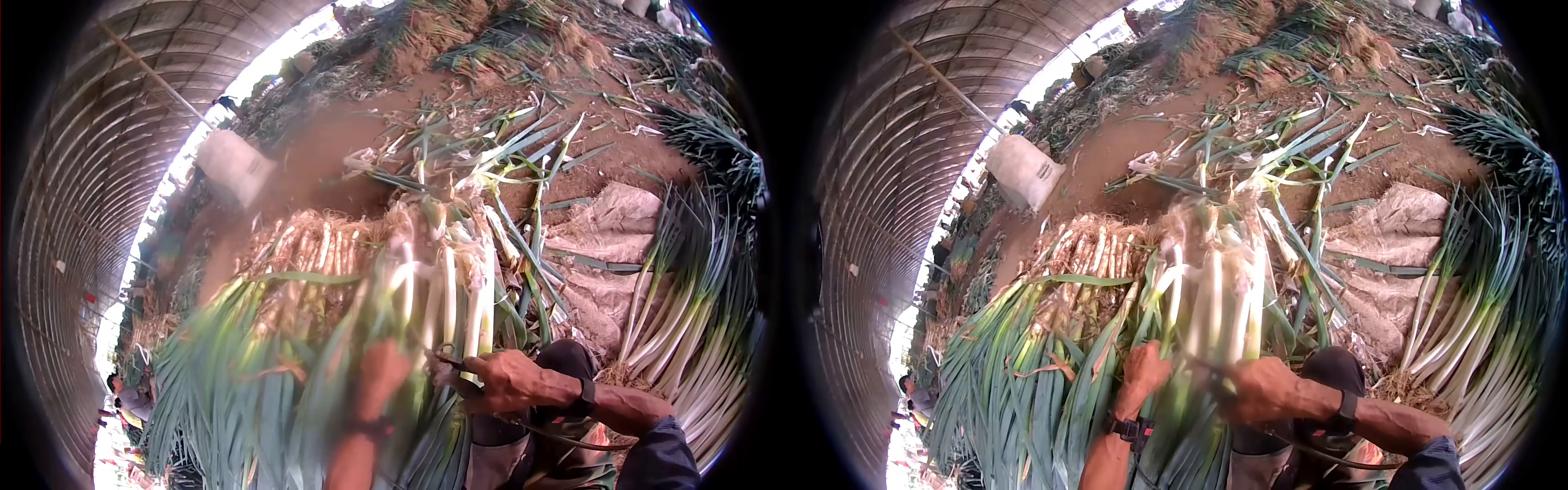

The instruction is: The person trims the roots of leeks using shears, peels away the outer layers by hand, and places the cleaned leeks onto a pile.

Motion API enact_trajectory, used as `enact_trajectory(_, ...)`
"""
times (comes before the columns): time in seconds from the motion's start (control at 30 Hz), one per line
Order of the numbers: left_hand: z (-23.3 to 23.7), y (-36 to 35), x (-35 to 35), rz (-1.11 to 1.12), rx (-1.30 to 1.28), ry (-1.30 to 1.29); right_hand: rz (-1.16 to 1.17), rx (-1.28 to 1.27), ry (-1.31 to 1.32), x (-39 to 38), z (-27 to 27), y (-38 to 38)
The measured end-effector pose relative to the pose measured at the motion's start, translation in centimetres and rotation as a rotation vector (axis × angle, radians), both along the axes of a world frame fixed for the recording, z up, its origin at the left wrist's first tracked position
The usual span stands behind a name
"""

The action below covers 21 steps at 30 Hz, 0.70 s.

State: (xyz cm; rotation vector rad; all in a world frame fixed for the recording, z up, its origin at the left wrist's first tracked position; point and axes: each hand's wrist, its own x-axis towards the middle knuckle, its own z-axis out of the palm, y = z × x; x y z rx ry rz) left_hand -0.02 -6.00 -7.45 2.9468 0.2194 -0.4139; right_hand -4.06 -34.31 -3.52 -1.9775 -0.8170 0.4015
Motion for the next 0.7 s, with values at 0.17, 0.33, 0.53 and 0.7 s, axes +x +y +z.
enact_trajectory(0.17, 0.8, -0.7, -0.7, 0.023, 0.007, 0.001, -0.048, 0.052, 0.005, -1.2, 0.2, 0.0)
enact_trajectory(0.33, 1.0, -0.6, -1.5, 0.005, 0.012, 0.025, -0.045, -0.070, 0.005, -0.5, 0.6, -0.1)
enact_trajectory(0.53, 2.6, -1.8, -3.6, -0.078, 0.088, 0.123, -0.184, -0.169, -0.111, 2.8, -3.6, 1.6)
enact_trajectory(0.7, 0.9, 1.2, -5.3, -0.324, 0.039, -0.097, -0.298, -0.135, -0.087, 4.0, -0.5, 1.8)
